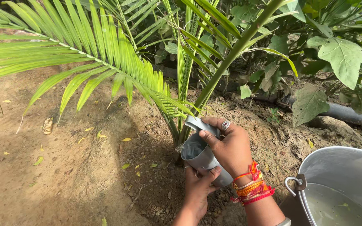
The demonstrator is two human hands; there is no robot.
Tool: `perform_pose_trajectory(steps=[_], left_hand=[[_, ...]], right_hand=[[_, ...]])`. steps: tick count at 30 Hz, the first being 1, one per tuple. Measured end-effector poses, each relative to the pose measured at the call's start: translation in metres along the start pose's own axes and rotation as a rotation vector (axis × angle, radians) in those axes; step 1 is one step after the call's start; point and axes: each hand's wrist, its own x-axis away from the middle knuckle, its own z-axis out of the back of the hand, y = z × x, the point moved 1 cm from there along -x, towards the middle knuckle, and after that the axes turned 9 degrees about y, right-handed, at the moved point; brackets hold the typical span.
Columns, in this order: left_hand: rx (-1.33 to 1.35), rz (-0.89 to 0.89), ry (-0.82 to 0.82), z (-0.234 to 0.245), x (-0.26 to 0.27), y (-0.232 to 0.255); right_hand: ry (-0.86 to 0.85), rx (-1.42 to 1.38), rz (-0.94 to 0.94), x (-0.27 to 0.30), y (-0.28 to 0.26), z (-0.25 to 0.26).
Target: The person scoops water from a metal bucket using a metal container, pours the water around the base of a small palm plant, and dips the container back into the bucket.
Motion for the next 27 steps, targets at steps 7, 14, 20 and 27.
perform_pose_trajectory(steps=[7, 14, 20, 27], left_hand=[[0.024, -0.027, -0.037, 0.002, -0.003, -0.007], [0.026, 0.011, -0.084, -0.002, -0.004, -0.009], [0.025, 0.011, -0.086, -0.001, -0.003, -0.011], [0.022, 0.018, -0.072, -0.003, 0.0, -0.006]], right_hand=[[0.003, 0.037, -0.049, 0.0, 0.002, 0.004], [-0.016, 0.052, -0.076, -0.001, -0.001, 0.005], [-0.014, -0.022, -0.059, 0.0, -0.002, 0.005], [-0.02, -0.011, -0.076, -0.001, -0.004, 0.005]])
